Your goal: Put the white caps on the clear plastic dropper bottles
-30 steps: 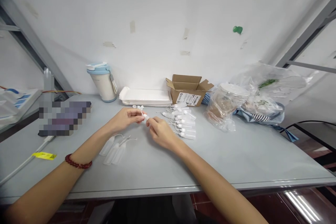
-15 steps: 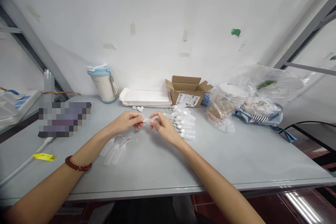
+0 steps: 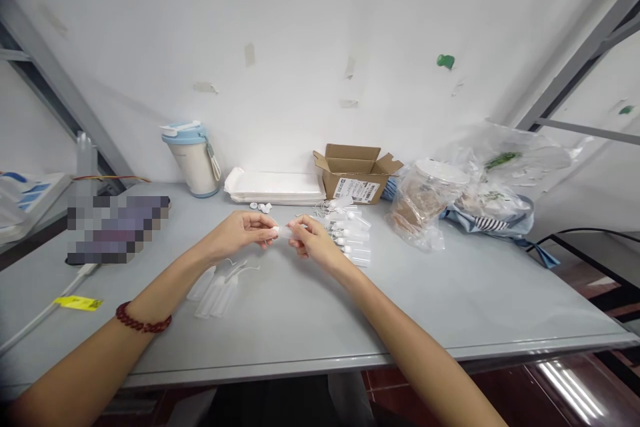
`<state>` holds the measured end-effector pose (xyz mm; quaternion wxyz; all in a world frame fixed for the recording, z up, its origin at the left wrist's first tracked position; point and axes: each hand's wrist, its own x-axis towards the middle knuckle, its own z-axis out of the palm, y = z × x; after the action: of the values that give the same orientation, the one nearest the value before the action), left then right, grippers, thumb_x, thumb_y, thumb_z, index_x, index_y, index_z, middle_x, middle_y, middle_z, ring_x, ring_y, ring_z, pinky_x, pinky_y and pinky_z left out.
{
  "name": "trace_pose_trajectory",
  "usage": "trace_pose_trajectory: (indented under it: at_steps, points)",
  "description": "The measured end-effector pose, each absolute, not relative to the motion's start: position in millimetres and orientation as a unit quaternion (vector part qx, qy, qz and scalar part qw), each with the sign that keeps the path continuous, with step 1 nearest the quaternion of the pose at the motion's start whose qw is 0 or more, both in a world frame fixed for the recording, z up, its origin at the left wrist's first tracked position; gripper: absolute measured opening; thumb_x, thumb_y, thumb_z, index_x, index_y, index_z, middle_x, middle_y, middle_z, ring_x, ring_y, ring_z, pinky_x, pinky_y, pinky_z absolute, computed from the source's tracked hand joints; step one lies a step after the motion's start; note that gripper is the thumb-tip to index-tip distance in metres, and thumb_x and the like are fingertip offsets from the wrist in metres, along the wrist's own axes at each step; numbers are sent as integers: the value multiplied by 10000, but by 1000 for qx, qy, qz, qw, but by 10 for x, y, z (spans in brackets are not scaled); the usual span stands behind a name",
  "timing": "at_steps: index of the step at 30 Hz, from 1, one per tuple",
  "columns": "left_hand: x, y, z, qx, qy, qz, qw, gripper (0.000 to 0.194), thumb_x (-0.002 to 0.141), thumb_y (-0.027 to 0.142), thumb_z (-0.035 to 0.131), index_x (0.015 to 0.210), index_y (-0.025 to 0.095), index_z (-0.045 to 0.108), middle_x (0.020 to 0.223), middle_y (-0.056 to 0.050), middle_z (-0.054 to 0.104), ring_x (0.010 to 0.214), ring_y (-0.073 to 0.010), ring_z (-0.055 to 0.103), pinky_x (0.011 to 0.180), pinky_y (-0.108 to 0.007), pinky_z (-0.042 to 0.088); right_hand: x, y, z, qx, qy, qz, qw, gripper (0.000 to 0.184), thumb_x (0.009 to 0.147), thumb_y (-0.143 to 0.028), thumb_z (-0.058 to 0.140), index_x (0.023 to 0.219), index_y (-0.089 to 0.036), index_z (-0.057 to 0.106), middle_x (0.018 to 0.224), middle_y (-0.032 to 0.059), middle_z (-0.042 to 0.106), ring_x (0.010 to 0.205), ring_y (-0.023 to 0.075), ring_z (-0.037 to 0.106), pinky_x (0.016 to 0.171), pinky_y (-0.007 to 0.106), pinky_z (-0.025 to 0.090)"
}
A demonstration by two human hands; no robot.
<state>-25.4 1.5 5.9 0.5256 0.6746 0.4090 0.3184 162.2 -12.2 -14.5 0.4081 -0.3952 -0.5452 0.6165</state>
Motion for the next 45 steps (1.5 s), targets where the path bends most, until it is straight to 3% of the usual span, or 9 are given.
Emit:
trace_pose_trajectory:
  at_steps: [3, 7, 11, 16, 21, 27, 33, 38, 45]
  points:
    - [-232, 31, 37, 663, 405, 345, 527, 254, 693, 352, 687, 828, 138, 683, 731, -35, 640, 657, -135, 579, 644, -281, 496, 1617, -129, -130, -396, -538, 620, 412, 334, 753, -491, 583, 765, -210, 403, 513, -96, 401, 413, 30, 201, 440, 201, 175]
    - [-231, 30, 29, 656, 407, 321, 549, 301, 745, 427, 624, 752, 130, 668, 749, -52, 636, 636, -134, 579, 584, -267, 489, 1599, -143, -124, -392, -554, 604, 418, 337, 758, -501, 581, 761, -209, 413, 521, -87, 409, 428, 41, 238, 439, 200, 182]
    - [-229, 3, 33, 653, 427, 278, 560, 368, 757, 476, 590, 634, 129, 594, 613, -20, 580, 509, -108, 532, 516, -254, 452, 1589, -146, -133, -394, -565, 589, 423, 337, 758, -510, 582, 755, -214, 422, 505, -84, 374, 463, 66, 293, 431, 196, 186]
    - [-195, -21, 23, 703, 397, 335, 486, 234, 718, 378, 647, 761, 149, 634, 682, -5, 587, 622, -123, 548, 589, -252, 470, 1621, -126, -136, -393, -552, 605, 419, 328, 750, -494, 597, 756, -213, 427, 504, -93, 335, 444, 57, 254, 425, 197, 182]
    - [-183, 2, -2, 719, 385, 350, 461, 260, 746, 408, 614, 790, 156, 655, 781, -37, 627, 719, -151, 564, 590, -246, 480, 1640, -122, -109, -388, -530, 629, 416, 337, 757, -503, 588, 799, -205, 436, 510, -101, 351, 420, 35, 198, 431, 194, 180]
    - [-173, -7, -3, 715, 411, 315, 468, 415, 828, 505, 473, 696, 139, 615, 708, -46, 630, 571, -129, 558, 546, -255, 470, 1631, -136, -80, -387, -526, 627, 426, 327, 770, -489, 590, 790, -198, 443, 503, -97, 360, 417, 35, 215, 427, 190, 189]
    - [-139, -48, 4, 754, 397, 329, 407, 315, 832, 444, 490, 775, 164, 621, 733, -25, 611, 656, -143, 559, 609, -250, 454, 1654, -107, -124, -386, -514, 643, 417, 350, 787, -527, 568, 787, -201, 441, 460, -116, 281, 380, 35, 189, 393, 182, 168]
    - [-127, -55, -5, 749, 398, 333, 412, 278, 820, 398, 500, 930, 177, 628, 848, -31, 617, 752, -163, 555, 630, -260, 458, 1630, -117, -107, -408, -491, 658, 401, 388, 769, -564, 567, 756, -211, 406, 417, -131, 249, 357, 34, 134, 364, 180, 137]
    - [-118, -86, 25, 725, 391, 326, 464, 249, 807, 387, 520, 826, 155, 611, 693, -2, 567, 625, -134, 541, 587, -254, 443, 1629, -128, -107, -371, -552, 622, 412, 448, 828, -648, 376, 809, -206, 446, 407, -101, 337, 357, 62, 214, 393, 207, 219]
